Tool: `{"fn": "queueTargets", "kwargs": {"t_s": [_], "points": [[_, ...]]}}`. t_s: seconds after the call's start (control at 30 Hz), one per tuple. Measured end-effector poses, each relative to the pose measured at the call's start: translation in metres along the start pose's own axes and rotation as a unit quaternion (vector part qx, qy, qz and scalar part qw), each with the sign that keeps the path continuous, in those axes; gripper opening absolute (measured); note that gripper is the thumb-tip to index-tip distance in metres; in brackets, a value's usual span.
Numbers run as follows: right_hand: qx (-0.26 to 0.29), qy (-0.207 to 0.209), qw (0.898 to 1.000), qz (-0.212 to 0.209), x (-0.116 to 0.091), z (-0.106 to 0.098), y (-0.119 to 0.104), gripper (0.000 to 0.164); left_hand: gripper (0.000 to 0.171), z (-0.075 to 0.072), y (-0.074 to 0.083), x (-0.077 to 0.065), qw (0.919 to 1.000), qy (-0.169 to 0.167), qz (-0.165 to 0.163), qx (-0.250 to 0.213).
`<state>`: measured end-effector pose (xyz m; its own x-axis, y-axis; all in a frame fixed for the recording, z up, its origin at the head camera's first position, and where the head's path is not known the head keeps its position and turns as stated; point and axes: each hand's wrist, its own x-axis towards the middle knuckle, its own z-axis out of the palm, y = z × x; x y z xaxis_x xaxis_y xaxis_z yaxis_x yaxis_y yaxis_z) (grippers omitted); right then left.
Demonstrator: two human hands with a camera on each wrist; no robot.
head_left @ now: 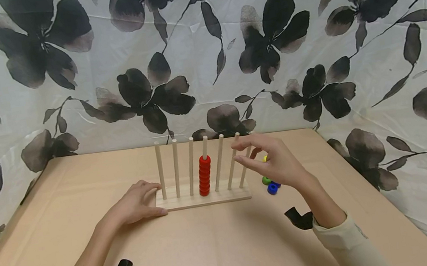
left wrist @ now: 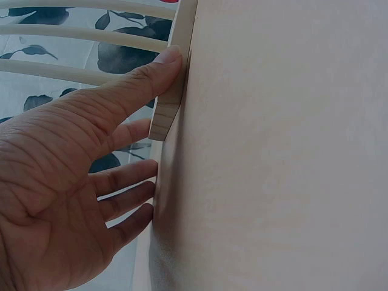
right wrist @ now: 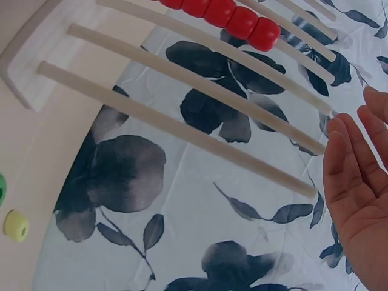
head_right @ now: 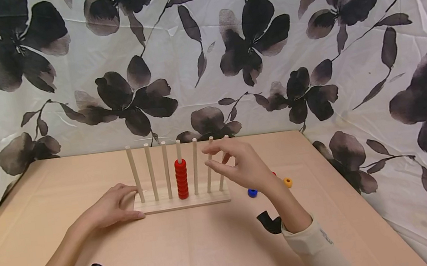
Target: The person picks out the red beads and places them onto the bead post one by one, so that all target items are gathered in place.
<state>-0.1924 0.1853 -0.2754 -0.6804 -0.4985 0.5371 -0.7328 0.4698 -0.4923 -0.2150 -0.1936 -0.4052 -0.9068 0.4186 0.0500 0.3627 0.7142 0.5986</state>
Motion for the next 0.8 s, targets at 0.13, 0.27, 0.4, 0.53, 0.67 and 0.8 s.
{"fn": "queueTargets", "kwargs": {"t_s": [0.13,0.27,0.4,0.53,0.67,0.8], "points": [[-0.004,-0.001,1.0,0.014,-0.009,-0.002,0.006,0.03,0.079,-0.001,0.0,0.0,1.0,0.001,0.002,0.005],[-0.008,-0.004,1.0,0.03,-0.018,-0.002,0.013,0.029,0.078,-0.001,-0.001,0.0,1.0,0.002,0.0,0.005],[-0.009,-0.001,0.999,0.043,-0.026,-0.001,0.021,0.027,0.078,0.0,-0.002,0.0,1.0,0.002,-0.001,0.004],[-0.01,0.003,0.999,0.053,-0.032,-0.001,0.028,0.026,0.079,0.0,-0.002,0.0,1.0,0.004,-0.001,0.003],[-0.01,0.005,0.998,0.064,-0.038,-0.002,0.034,0.028,0.079,0.0,-0.002,0.0,1.0,0.005,-0.002,0.0],[-0.013,0.006,0.997,0.076,-0.045,-0.003,0.039,0.028,0.079,0.001,-0.002,0.0,1.0,0.002,-0.004,-0.003]]}}
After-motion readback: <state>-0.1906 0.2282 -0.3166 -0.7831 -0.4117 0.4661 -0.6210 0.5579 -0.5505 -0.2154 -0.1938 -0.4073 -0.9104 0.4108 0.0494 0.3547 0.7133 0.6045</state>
